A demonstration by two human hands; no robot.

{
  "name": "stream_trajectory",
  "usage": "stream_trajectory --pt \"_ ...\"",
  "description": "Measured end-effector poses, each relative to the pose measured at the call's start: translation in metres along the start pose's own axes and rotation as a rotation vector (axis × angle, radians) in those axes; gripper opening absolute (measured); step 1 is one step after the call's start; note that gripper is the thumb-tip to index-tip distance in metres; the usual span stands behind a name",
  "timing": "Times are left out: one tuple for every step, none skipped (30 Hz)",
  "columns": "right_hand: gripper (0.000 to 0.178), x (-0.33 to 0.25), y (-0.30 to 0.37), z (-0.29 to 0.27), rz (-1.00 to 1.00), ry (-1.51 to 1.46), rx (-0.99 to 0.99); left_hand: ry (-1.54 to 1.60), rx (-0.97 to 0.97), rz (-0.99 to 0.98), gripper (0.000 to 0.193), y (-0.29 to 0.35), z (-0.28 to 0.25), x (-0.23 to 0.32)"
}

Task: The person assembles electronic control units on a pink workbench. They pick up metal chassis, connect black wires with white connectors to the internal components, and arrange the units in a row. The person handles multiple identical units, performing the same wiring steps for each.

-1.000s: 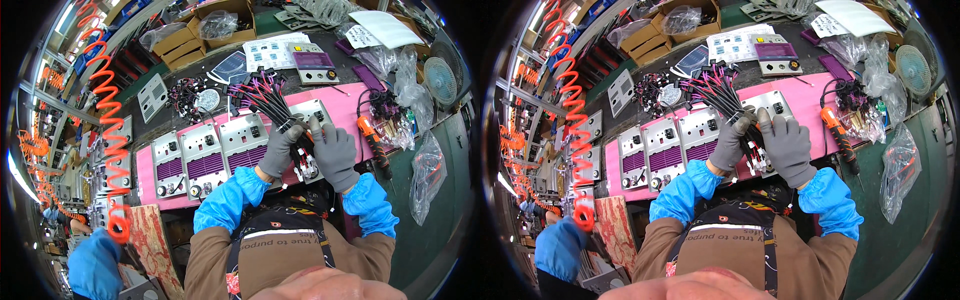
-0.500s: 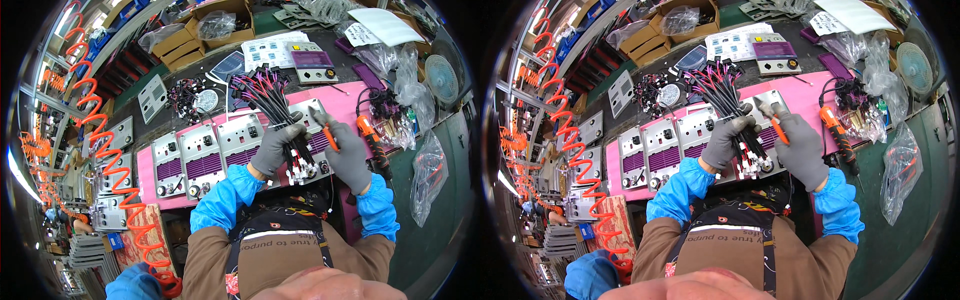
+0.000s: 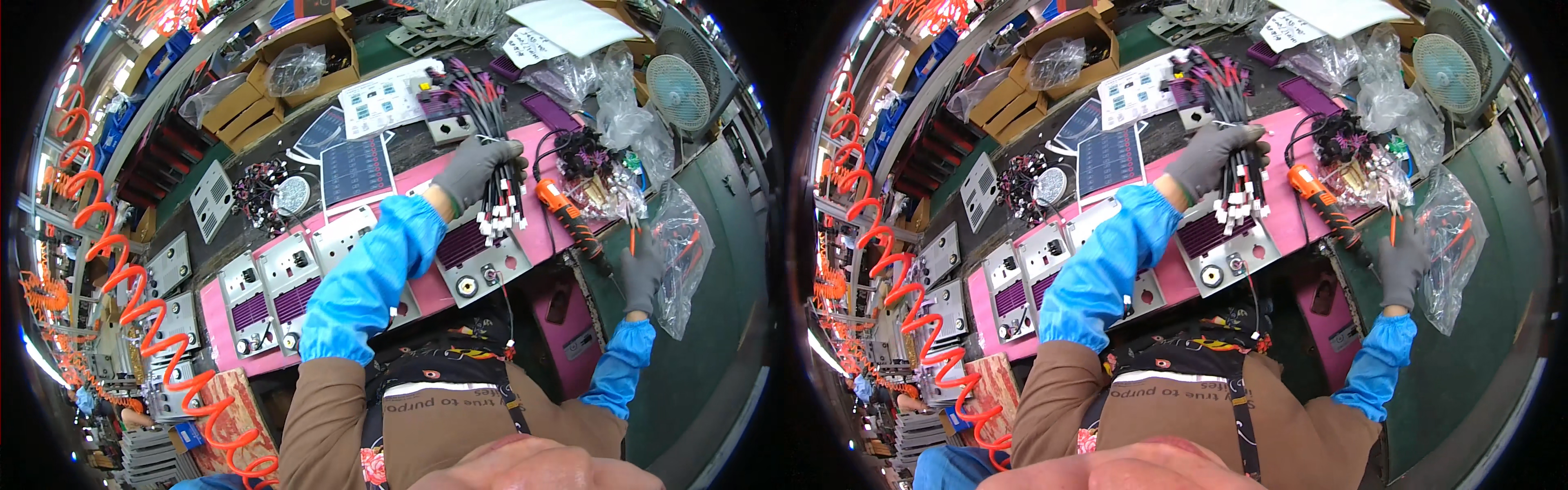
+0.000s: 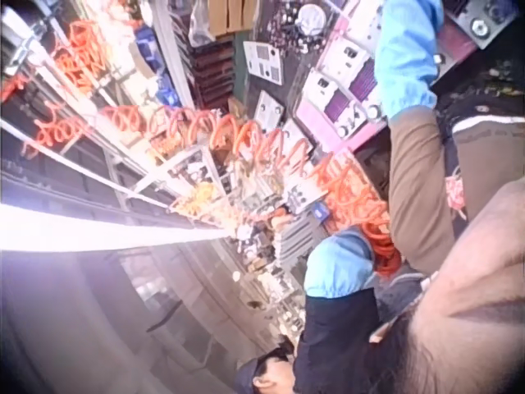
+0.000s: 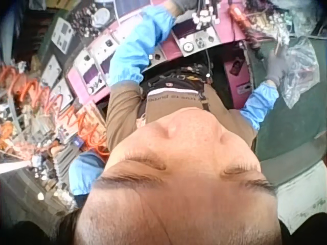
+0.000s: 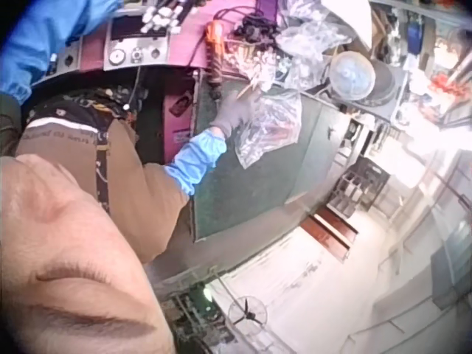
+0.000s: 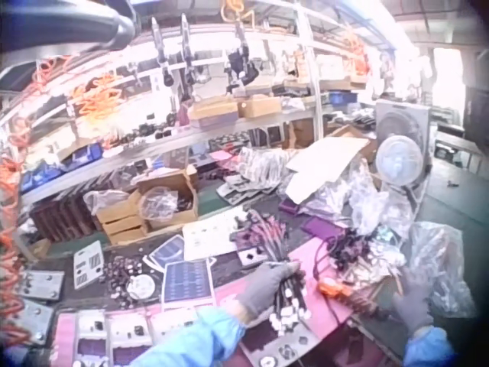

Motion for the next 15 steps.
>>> stream_trajectory --pt "0.065 0.008 0.003 0.004 0.048 -0.004 -0.040 -0.051 -0.032 0.009 0.024 -0.016 0.002 -0.004" --pt "0.063 0.016 0.005 0.006 0.097 -0.008 -0.081 -0.004 -0.039 0.001 0.026 -0.031 0.005 -0.012" --pt "0.061 0.024 0.006 0.009 0.151 -0.015 -0.123 0.039 -0.047 -0.013 0.029 -0.047 0.006 -0.023" --pt "0.060 0.024 0.008 0.004 0.236 -0.029 -0.209 0.023 -0.084 -0.022 0.032 -0.061 0.000 -0.036" --pt "0.060 0.026 0.009 0.003 0.220 0.010 -0.216 -0.393 -0.046 0.114 0.032 -0.074 -0.020 -0.043" --pt "0.060 0.022 0.009 0.008 0.186 0.041 -0.225 -0.812 0.017 0.252 0.033 -0.082 -0.046 -0.049" --pt "0.060 0.024 0.010 0.012 0.170 0.076 -0.237 -0.838 0.134 0.161 0.034 -0.089 -0.059 -0.059" --pt "0.057 0.022 0.009 0.008 0.148 0.058 -0.186 -0.854 0.248 0.066 0.036 -0.093 -0.072 -0.067" --pt "0.054 0.023 0.012 0.002 0.143 0.048 -0.138 -0.973 0.245 0.037 0.039 -0.095 -0.063 -0.066" --pt "0.052 0.021 0.017 -0.006 0.140 0.039 -0.091 -1.093 0.238 0.009 0.043 -0.093 -0.056 -0.060" --pt "0.050 0.015 0.016 -0.015 0.085 -0.051 -0.063 -1.212 0.235 -0.018 0.047 -0.090 -0.050 -0.055" --pt "0.048 -0.002 0.009 -0.031 0.007 -0.158 -0.044 -1.230 0.217 -0.005 0.046 -0.088 -0.056 -0.050" --pt "0.047 -0.019 0.002 -0.045 -0.061 -0.261 -0.025 -1.243 0.210 -0.106 0.045 -0.086 -0.059 -0.046" --pt "0.044 -0.041 -0.005 -0.058 -0.170 -0.297 0.003 -1.218 0.229 -0.039 0.044 -0.082 -0.060 -0.042" --pt "0.041 -0.068 -0.014 -0.070 -0.283 -0.336 0.032 -1.193 0.254 0.029 0.046 -0.076 -0.064 -0.036"
Point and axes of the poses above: each hand's wrist, its own y-axis away from the middle knuckle, its own z-axis out of the palm, x = y × z, the point moved 6 cm from there along -y, towards the middle knuckle, and after that the axes turned 5 degrees about -x, right-handed, at the moved point
